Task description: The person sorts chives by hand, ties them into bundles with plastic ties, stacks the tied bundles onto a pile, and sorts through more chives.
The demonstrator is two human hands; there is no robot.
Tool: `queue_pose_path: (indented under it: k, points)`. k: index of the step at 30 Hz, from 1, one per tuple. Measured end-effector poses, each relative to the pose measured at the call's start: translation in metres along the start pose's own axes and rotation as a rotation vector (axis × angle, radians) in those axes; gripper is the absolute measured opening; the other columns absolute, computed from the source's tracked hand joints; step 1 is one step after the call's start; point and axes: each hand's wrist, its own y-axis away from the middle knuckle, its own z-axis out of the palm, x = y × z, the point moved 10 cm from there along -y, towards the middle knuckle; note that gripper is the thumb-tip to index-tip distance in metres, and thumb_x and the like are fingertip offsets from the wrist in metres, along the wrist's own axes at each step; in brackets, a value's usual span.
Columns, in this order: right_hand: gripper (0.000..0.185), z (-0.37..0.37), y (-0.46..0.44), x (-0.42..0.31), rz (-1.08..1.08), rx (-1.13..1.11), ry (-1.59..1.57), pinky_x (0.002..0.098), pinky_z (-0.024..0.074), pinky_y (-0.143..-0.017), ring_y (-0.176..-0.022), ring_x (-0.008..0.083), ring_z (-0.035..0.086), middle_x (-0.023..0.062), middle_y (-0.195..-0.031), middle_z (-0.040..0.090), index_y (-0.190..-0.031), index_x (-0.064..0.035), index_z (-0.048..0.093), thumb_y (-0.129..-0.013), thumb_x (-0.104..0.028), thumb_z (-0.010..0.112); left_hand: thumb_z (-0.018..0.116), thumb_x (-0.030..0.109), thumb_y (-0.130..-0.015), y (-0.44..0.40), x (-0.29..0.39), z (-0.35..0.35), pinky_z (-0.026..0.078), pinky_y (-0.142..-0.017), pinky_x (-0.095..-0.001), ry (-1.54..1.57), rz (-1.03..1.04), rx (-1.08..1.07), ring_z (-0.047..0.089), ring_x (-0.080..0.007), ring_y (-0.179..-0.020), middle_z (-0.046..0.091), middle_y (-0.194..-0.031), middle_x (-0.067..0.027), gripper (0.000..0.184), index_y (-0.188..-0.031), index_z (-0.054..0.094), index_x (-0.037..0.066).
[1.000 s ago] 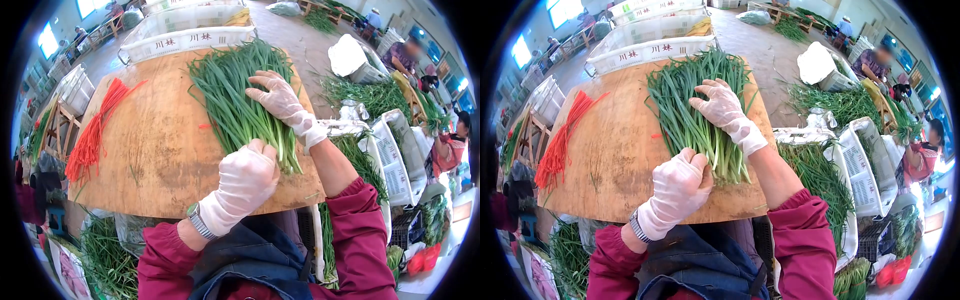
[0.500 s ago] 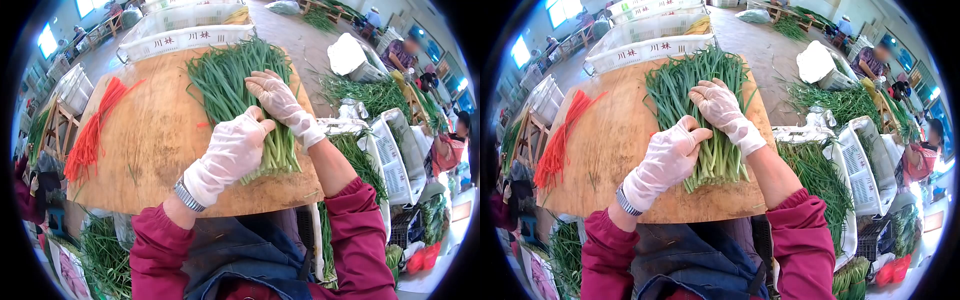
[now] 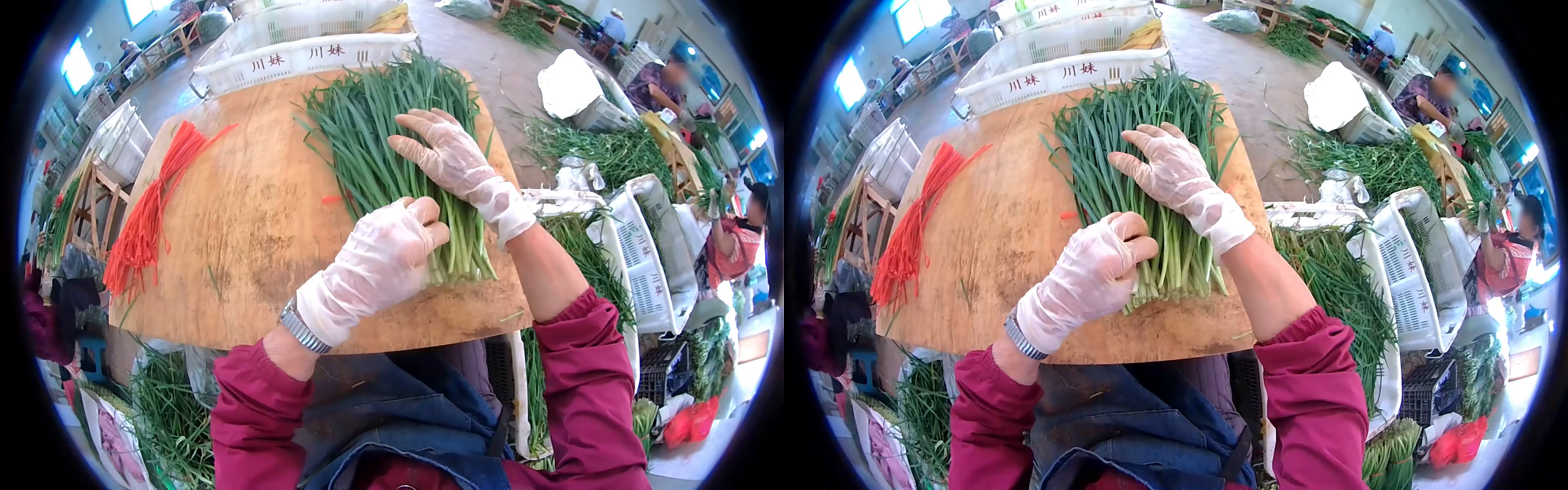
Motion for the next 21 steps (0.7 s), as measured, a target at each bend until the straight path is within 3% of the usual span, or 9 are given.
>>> queue_pose_path:
  k: [4,12,18,19,21]
  points:
    - [0.057,0.000,0.000,0.001,-0.006,-0.026,0.005,0.0408,0.0311,-0.100,-0.120,0.0362,0.039,0.0147,-0.123,0.052,-0.115,-0.0063,0.058,-0.082,-0.052,0.052,0.055,-0.005,-0.061,-0.002,-0.002,-0.002,0.045,-0.060,-0.0364,-0.039,-0.011,-0.080,0.055,-0.0277,-0.071,0.050,-0.077,-0.0093,0.021,-0.079,0.058,0.005]
    - [0.060,0.000,0.000,0.003,-0.025,-0.028,-0.046,0.0391,0.0305,-0.101,-0.121,0.0352,0.038,0.0159,-0.122,0.052,-0.115,-0.0056,0.057,-0.081,-0.054,0.053,0.057,-0.005,-0.062,0.006,0.003,-0.011,0.045,-0.060,-0.0366,-0.010,0.024,-0.042,0.055,-0.0283,-0.071,0.051,-0.078,-0.0092,0.022,-0.082,0.060,0.004]
    - [0.066,0.012,0.003,-0.012,0.021,-0.153,0.161,0.0441,0.0268,-0.103,-0.126,0.0412,0.030,0.0172,-0.133,0.041,-0.124,-0.0117,0.050,-0.077,-0.058,0.056,0.058,-0.006,-0.063,0.012,0.002,-0.004,0.046,-0.065,-0.0367,0.070,0.030,0.032,0.055,-0.0300,-0.074,0.055,-0.083,-0.0104,0.024,-0.085,0.061,0.003]
    - [0.070,0.020,0.005,-0.015,0.024,-0.208,0.239,0.0493,0.0263,-0.102,-0.126,0.0428,0.028,0.0150,-0.136,0.037,-0.125,-0.0149,0.049,-0.073,-0.062,0.057,0.057,-0.006,-0.064,0.014,0.004,-0.004,0.046,-0.066,-0.0360,0.069,0.032,0.034,0.055,-0.0301,-0.076,0.056,-0.084,-0.0108,0.024,-0.086,0.061,0.004]
    - [0.070,0.035,0.009,-0.014,0.065,-0.318,0.364,0.0557,0.0220,-0.102,-0.129,0.0406,0.024,0.0117,-0.138,0.035,-0.125,-0.0187,0.051,-0.073,-0.066,0.052,0.057,-0.006,-0.067,0.026,-0.010,-0.016,0.047,-0.068,-0.0338,0.233,-0.142,0.125,0.057,-0.0293,-0.078,0.057,-0.087,-0.0118,0.023,-0.088,0.062,0.003]
